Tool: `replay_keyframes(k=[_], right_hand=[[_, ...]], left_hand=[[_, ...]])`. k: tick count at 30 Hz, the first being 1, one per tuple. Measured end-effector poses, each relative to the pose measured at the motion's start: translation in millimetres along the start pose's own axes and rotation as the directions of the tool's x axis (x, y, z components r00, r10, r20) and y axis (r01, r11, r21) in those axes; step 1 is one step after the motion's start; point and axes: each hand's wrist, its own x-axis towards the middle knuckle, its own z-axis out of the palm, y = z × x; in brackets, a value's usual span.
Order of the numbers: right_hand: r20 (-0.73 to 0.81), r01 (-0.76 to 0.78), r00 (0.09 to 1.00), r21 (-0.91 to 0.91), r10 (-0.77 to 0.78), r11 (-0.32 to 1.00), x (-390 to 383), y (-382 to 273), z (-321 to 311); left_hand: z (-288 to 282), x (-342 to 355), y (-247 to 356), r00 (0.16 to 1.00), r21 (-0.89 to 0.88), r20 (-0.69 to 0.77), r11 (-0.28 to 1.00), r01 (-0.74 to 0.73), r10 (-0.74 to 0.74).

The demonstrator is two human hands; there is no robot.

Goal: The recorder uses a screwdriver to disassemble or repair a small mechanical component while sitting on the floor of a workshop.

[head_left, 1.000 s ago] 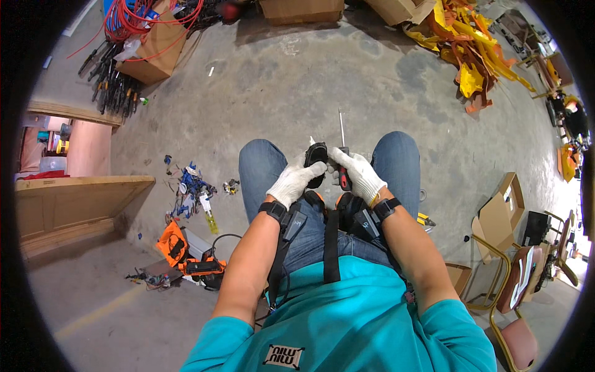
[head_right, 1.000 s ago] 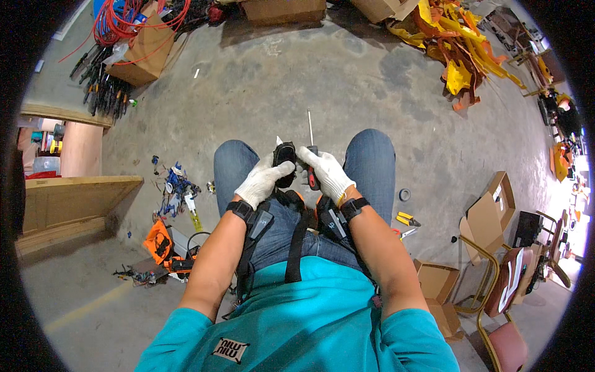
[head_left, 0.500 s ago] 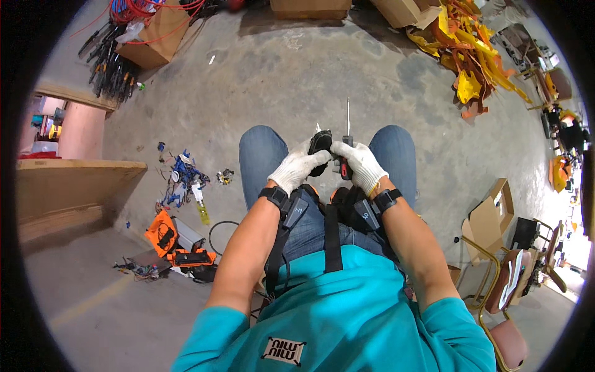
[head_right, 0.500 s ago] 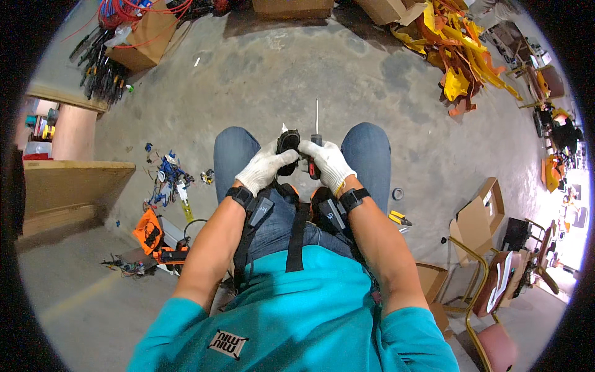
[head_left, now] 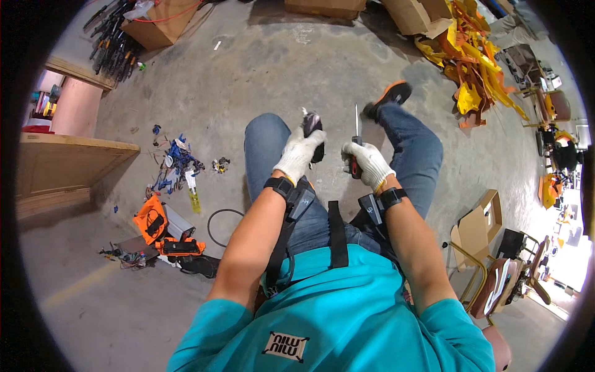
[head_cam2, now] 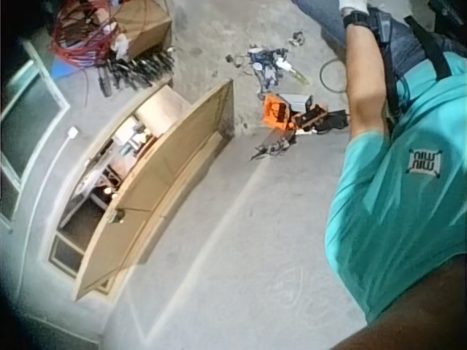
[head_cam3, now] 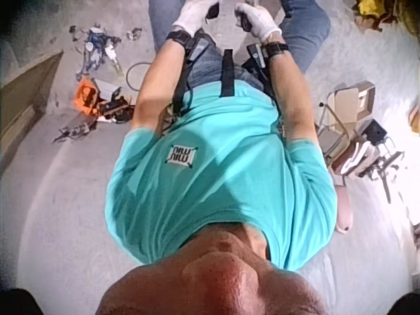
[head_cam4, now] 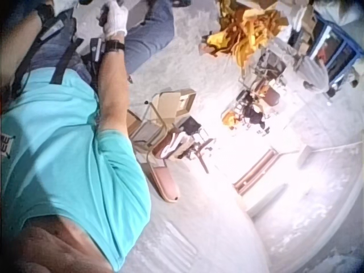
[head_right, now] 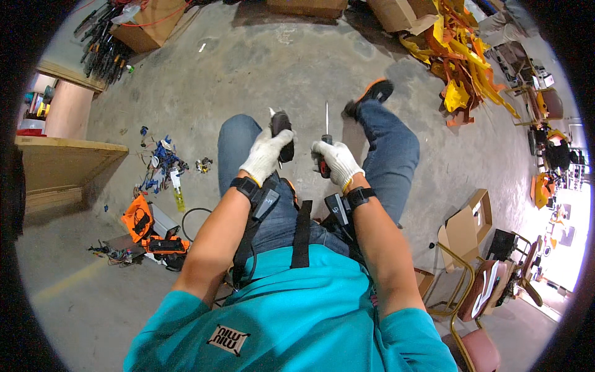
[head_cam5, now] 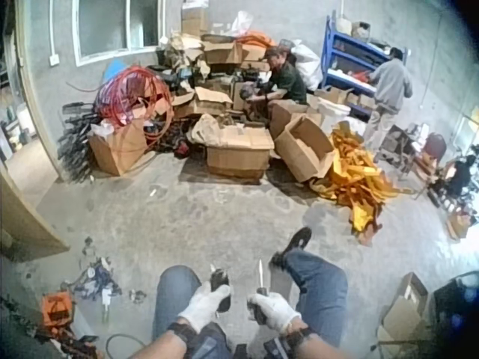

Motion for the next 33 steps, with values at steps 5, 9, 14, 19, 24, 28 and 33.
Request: replay_keyframes(k=[5, 9, 14, 19, 24, 28, 33], right_hand=[[-0.041, -0.13, 0.991, -0.094, 0.127, 0.987, 39, 56, -22], [-0.081, -0.255, 0.964, -0.004, 0.254, 0.967, 70, 89, -19], [-0.112, -0.351, 0.929, 0.045, 0.354, 0.935, 94, 107, -17], [-0.191, -0.349, 0.919, 0.021, 0.346, 0.937, 115, 112, -19], [-0.238, -0.349, 0.902, 0.087, 0.36, 0.933, 126, 121, -27], [-0.241, -0.342, 0.901, 0.113, 0.359, 0.933, 125, 120, -24], [-0.215, -0.319, 0.913, 0.155, 0.347, 0.935, 120, 119, -27]], left_hand=[[-4, -1, -4, 0.995, -0.338, 0.066, 0.936, 0.094, -0.076], [-3, 5, -7, 0.988, -0.443, -0.027, 0.887, 0.126, -0.154], [-14, 6, -6, 0.979, -0.446, -0.039, 0.88, 0.162, -0.2], [-12, 10, -8, 0.971, -0.428, -0.043, 0.883, 0.194, -0.234], [-10, 11, -9, 0.966, -0.397, -0.015, 0.888, 0.23, -0.257], [-10, 11, -7, 0.97, -0.403, -0.035, 0.891, 0.208, -0.242], [-14, 9, -13, 0.969, -0.428, -0.014, 0.877, 0.217, -0.246]])
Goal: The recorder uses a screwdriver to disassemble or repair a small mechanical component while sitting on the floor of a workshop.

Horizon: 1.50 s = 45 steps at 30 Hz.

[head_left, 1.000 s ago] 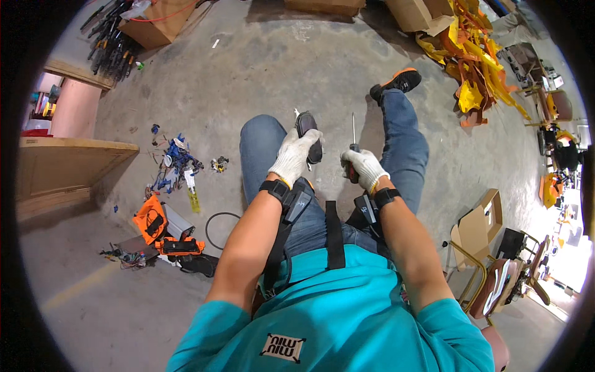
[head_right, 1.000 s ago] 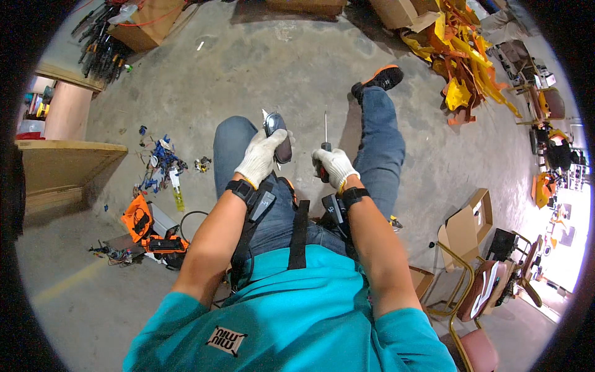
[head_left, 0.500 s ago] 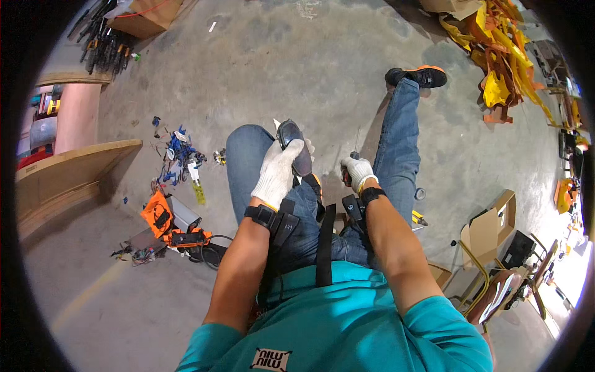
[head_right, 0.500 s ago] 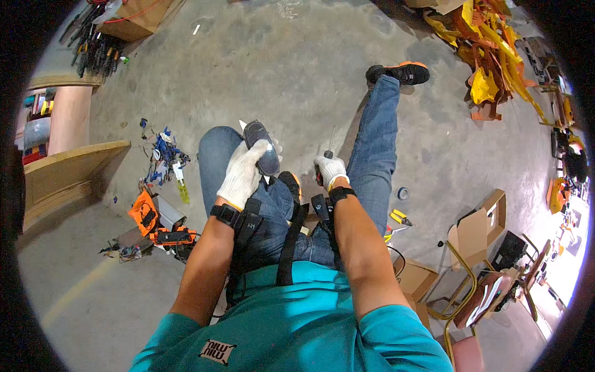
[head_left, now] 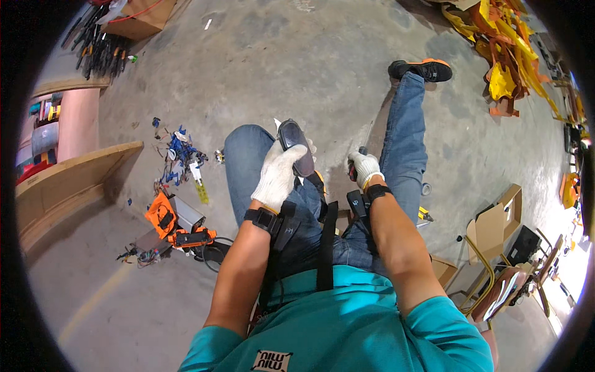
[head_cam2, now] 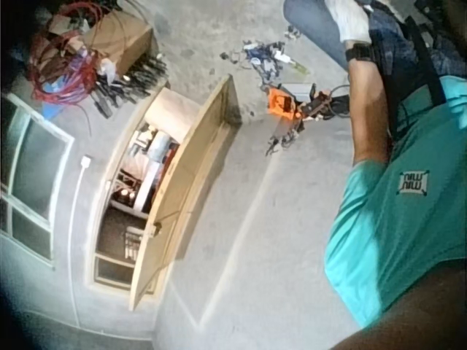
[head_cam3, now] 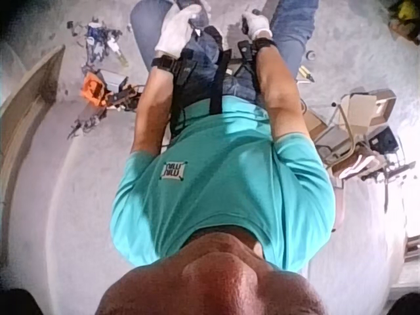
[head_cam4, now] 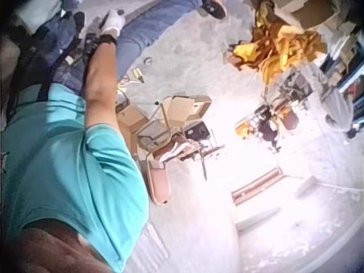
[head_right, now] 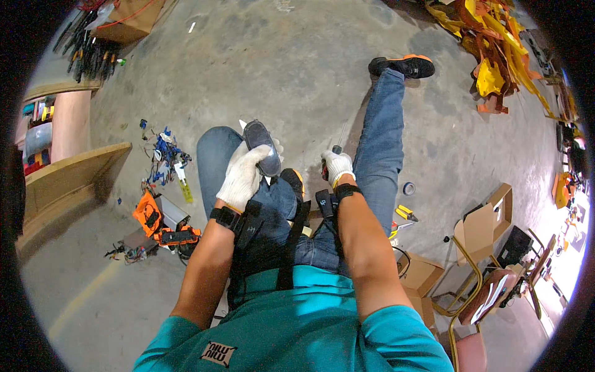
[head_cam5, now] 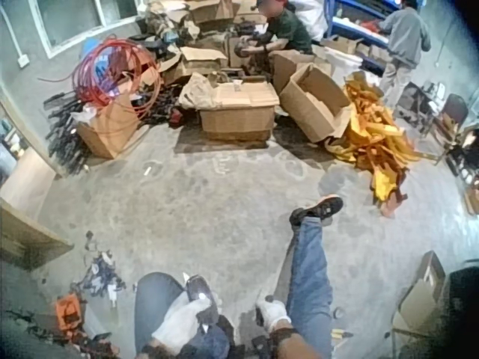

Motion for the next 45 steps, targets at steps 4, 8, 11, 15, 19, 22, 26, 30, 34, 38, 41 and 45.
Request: replay_keyframes(k=[4, 8, 11, 15, 19, 22, 26, 30, 34, 38, 41, 45], right_hand=[[-0.037, 0.145, 0.989, 0.141, -0.141, 0.979, 20, 4, -20], [0.042, 0.431, 0.889, 0.256, -0.456, 0.865, 3, -17, -33], [-0.032, 0.147, 0.988, 0.458, -0.148, 0.877, -34, -55, -25], [0.092, 0.14, 0.976, 0.438, -0.199, 0.888, -47, -53, -35], [0.314, 0.205, 0.914, 0.192, -0.258, 0.96, -102, -38, -15], [0.432, 0.235, 0.869, 0.07, -0.242, 0.969, -151, -33, 15], [0.473, 0.215, 0.848, 0.102, -0.237, 0.971, -168, -29, 29], [0.424, 0.242, 0.864, 0.124, -0.272, 0.962, -171, -36, 27], [0.332, 0.38, 0.856, 0.117, -0.397, 0.917, -163, -37, 15], [0.176, 0.403, 0.878, 0.229, -0.445, 0.886, -152, -35, 5], [0.17, 0.34, 0.905, 0.261, -0.39, 0.904, -150, -34, 0], [0.34, 0.246, 0.881, 0.267, -0.33, 0.932, -171, -26, 13]], left_hand=[[4, 9, -6, 0.999, -0.067, 0.03, 0.997, -0.043, 0.045], [0, 6, -4, 0.995, -0.039, 0.05, 0.996, -0.084, 0.086], [-1, -4, 8, 0.997, -0.032, 0.042, 0.997, -0.07, 0.071], [6, -5, 4, 0.994, -0.04, 0.072, 0.996, -0.076, 0.079], [6, -6, 1, 0.99, -0.001, 0.123, 0.998, -0.068, 0.067], [2, -6, -10, 0.995, -0.17, 0.09, 0.985, -0.032, 0.048], [-6, -9, -9, 0.991, -0.164, 0.127, 0.986, -0.032, 0.053], [-8, -5, -6, 0.996, 0.668, 0.086, 0.741, -0.074, 0.021], [0, -9, -8, 0.974, 0.471, 0.195, 0.86, -0.196, 0.115], [1, -17, 6, 0.999, 0.417, 0.026, 0.908, -0.029, 0.019], [8, -16, -2, 0.977, 0.378, 0.195, 0.926, 0.012, -0.092], [10, 0, -18, 0.952, 0.26, 0.306, 0.963, -0.075, -0.009]])
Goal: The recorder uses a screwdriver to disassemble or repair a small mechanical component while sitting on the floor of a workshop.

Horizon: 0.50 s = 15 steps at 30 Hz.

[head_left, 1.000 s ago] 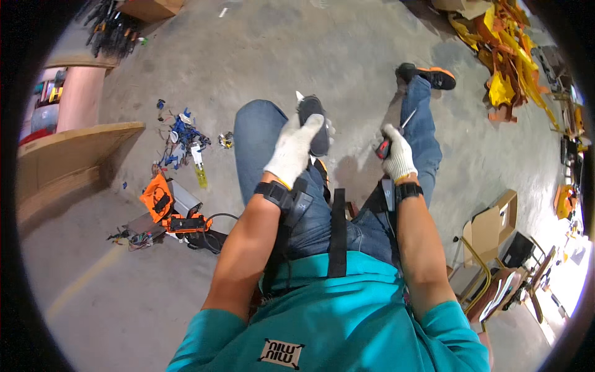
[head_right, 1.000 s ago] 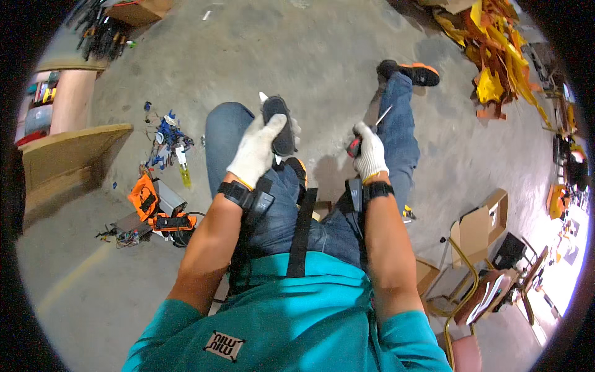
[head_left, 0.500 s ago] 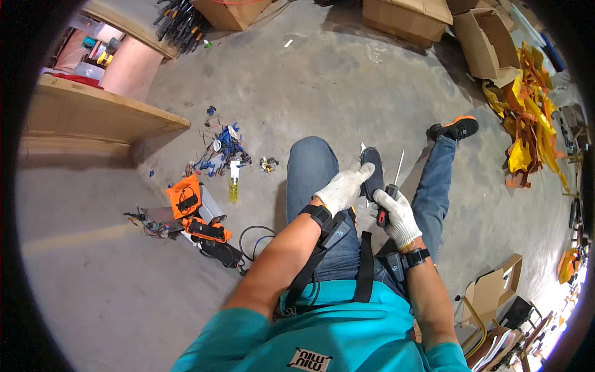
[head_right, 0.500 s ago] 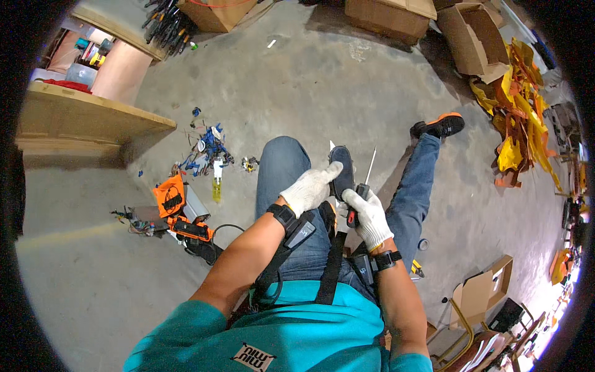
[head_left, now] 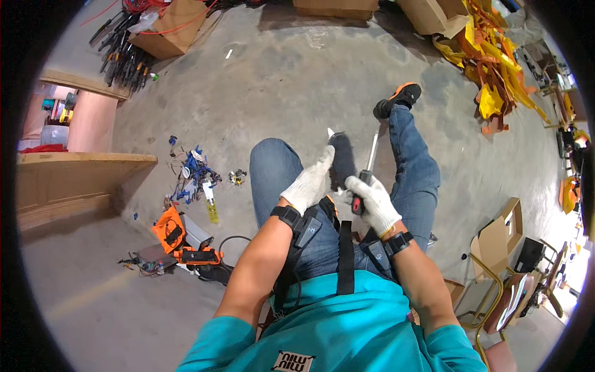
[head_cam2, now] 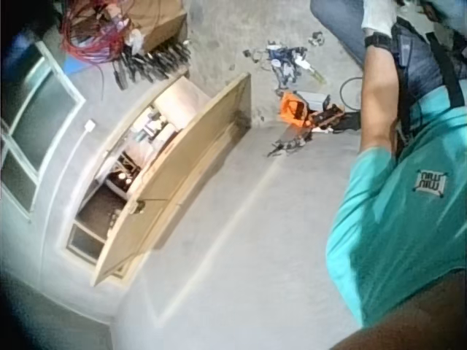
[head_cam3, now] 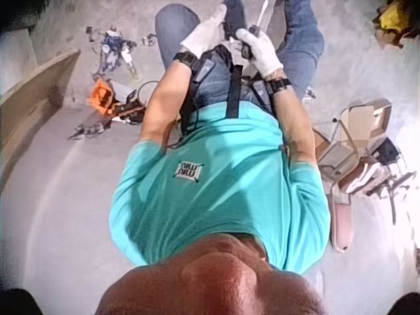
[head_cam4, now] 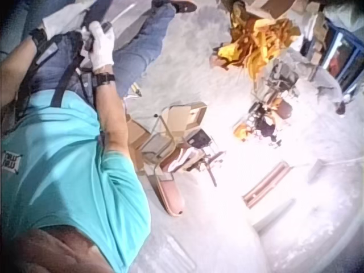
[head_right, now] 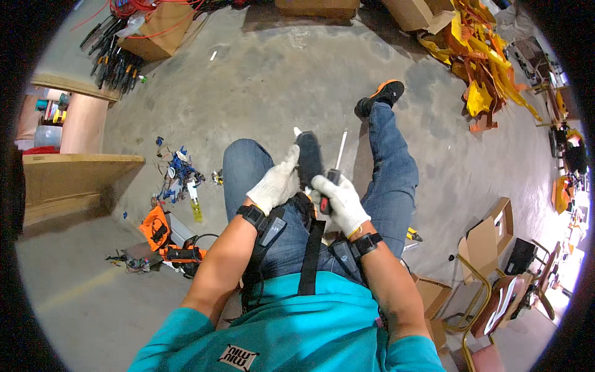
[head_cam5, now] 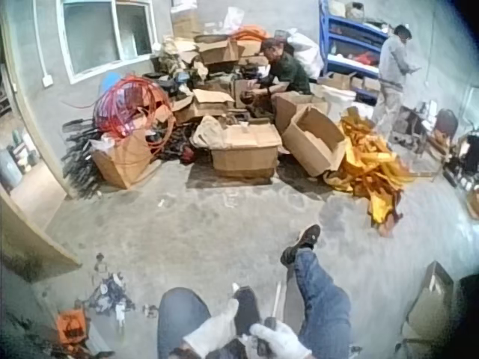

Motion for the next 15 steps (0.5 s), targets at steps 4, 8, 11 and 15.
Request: replay_keyframes(k=[4, 8, 11, 15], right_hand=[[0.07, -0.067, 0.995, -0.115, 0.075, 0.991, -9, 0, 17], [0.117, -0.053, 0.99, -0.23, 0.082, 0.972, -11, -16, 21], [0.137, 0.041, 0.99, -0.414, 0.017, 0.909, -9, -26, 13], [-0.024, 0.027, 0.999, -0.477, -0.044, 0.878, -10, -30, -17]], left_hand=[[0, -4, 12, 0.994, -0.425, 0.107, 0.902, 0.081, -0.04], [-6, 0, 7, 0.998, -0.516, 0.062, 0.856, 0.019, 0.016], [4, -3, 19, 0.998, -0.62, -0.061, 0.783, -0.054, 0.02], [-1, -3, 21, 1.0, -0.652, 0.001, 0.758, -0.003, 0.006]])
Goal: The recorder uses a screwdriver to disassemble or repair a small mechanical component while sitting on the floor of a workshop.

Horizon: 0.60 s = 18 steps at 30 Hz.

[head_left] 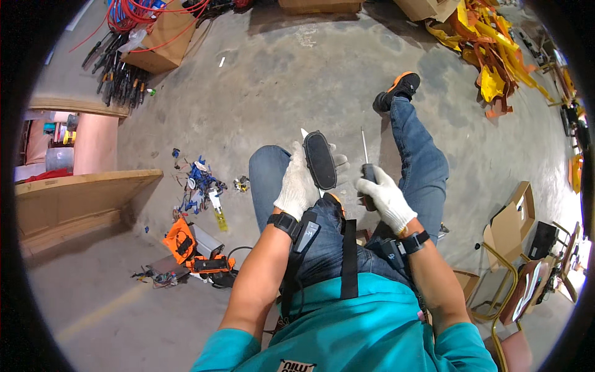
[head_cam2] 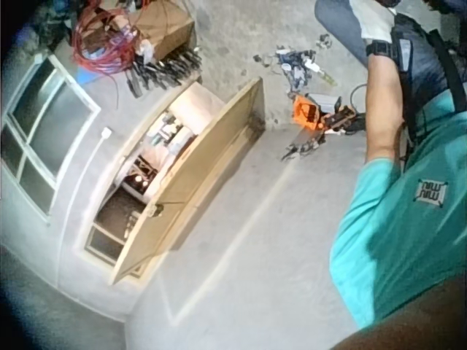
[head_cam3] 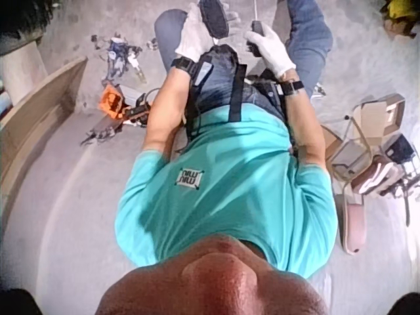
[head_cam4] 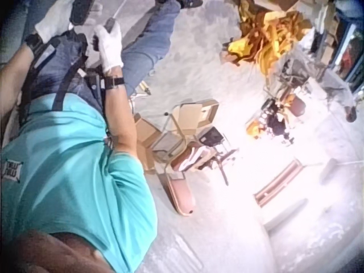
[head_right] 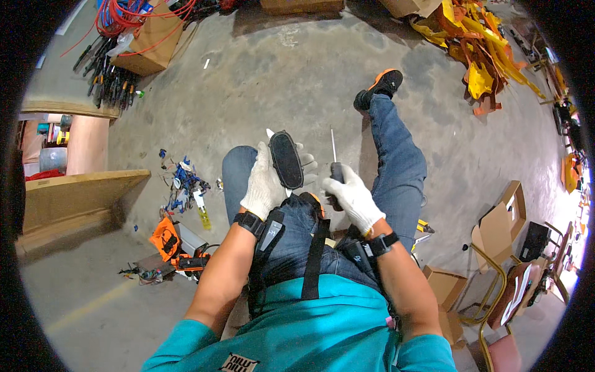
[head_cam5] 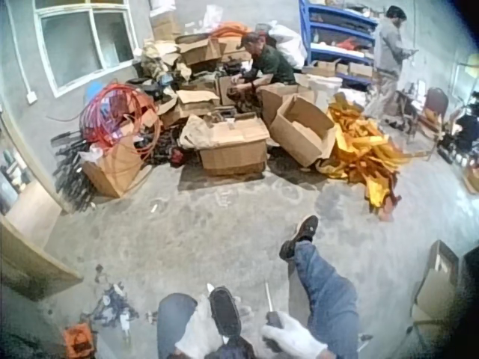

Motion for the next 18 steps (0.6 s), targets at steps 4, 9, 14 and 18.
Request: replay_keyframes(k=[4, 9, 14, 18], right_hand=[[-0.02, 0.079, 0.996, -0.111, -0.081, 0.991, -11, 6, -29], [0.069, 0.059, 0.996, 0.039, -0.062, 0.998, -34, -9, -40], [0.011, 0.097, 0.995, 0.163, -0.101, 0.982, -64, -18, -48], [-0.007, 0.191, 0.981, -0.071, -0.192, 0.979, -73, -22, -56]], left_hand=[[-1, -1, 3, 0.998, 0.04, 0.035, 0.997, 0.058, -0.06], [-12, 2, -6, 0.999, 0.109, -0.027, 0.994, 0.027, -0.024], [-8, -1, -5, 0.999, 0.124, -0.043, 0.992, 0.01, -0.004], [-12, 2, -5, 0.999, 0.143, -0.034, 0.99, 0.011, -0.006]])
